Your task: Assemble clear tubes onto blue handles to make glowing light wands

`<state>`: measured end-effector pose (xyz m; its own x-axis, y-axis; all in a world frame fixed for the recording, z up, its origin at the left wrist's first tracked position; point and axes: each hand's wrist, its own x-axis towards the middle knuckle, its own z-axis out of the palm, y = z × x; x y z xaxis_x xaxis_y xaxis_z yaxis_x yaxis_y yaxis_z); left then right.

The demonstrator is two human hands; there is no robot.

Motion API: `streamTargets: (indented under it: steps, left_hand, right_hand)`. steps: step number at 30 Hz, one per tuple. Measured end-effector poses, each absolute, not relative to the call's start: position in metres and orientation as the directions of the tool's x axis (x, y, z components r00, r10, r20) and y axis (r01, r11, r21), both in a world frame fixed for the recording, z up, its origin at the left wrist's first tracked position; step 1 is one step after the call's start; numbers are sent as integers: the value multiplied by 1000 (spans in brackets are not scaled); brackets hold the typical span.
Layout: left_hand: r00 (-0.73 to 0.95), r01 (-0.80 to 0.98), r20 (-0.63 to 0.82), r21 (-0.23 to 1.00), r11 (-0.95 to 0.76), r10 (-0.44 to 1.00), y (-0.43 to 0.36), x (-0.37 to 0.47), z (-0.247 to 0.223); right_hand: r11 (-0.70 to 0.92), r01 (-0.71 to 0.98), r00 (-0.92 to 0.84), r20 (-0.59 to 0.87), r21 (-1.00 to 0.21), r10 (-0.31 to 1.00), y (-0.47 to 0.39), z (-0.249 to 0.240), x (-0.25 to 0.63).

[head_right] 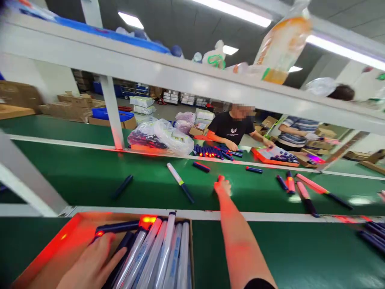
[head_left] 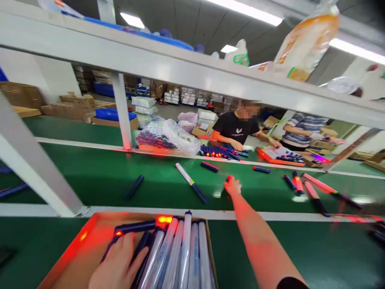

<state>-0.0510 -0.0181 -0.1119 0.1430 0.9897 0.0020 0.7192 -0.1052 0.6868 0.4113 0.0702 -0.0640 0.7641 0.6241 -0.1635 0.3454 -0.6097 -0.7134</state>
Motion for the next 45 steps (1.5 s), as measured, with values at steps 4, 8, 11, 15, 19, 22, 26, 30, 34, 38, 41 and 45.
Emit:
streamTargets:
  steps: [4,8,11,15,19,22,26,30,34,38,41,45]
  left_hand:
    - [290,910,-342,387,-148,894,-17,-34,-116]
    - [324,865,-341,485,-130,882,-12,-43,-119]
    - [242,696,-170,717,-49,955,-8,-48,-108]
    - [69,32,-311,950,309,948,-12,-16,-59]
    - [333,-610,-443,572,549,832,-25,34,-6]
    - [334,-775,-434,379,505,837,-34,52,10]
    - [332,-821,-410,318,474,850,-48,53,14]
    - [333,-809,-361,365,461,871,-62,55,14]
    - [189,-615,-243,726,308,951,-58,38,-6]
    - [226,416,-162,908,55,961,-40,-8,-44]
    - [155,851,-214,524,-21,964,-37,-24,-64]
    - [187,921,-167,374,-114,968,-46,1,-71]
  right_hand:
    - [-520,201,690,-257,-830,677,39,-72,427]
    - [-280,4,521,-236,-960,820,-25,-63,394]
    - [-126,-184,309,-179,-975,934,-88,-50,342]
    - [-159,-410,37,-190,-898,981,-147,-37,262]
    - [-257,-514,-109,-235,-818,966,-185,-33,206]
    - [-325,-520,-130,-304,-789,944,-209,-36,185]
    - [-420,-505,-167,-392,-754,905,-226,-38,169]
    - [-450,-446,-79,-467,-773,881,-226,-34,158]
    - [-364,-396,-7,-394,-843,919,-225,-36,162]
    - [-258,-296,161,-314,-920,936,-226,-41,188]
    - [-264,-256,244,-326,-930,913,-225,-40,207]
    - [-268,-296,295,-355,-917,887,-224,-36,214]
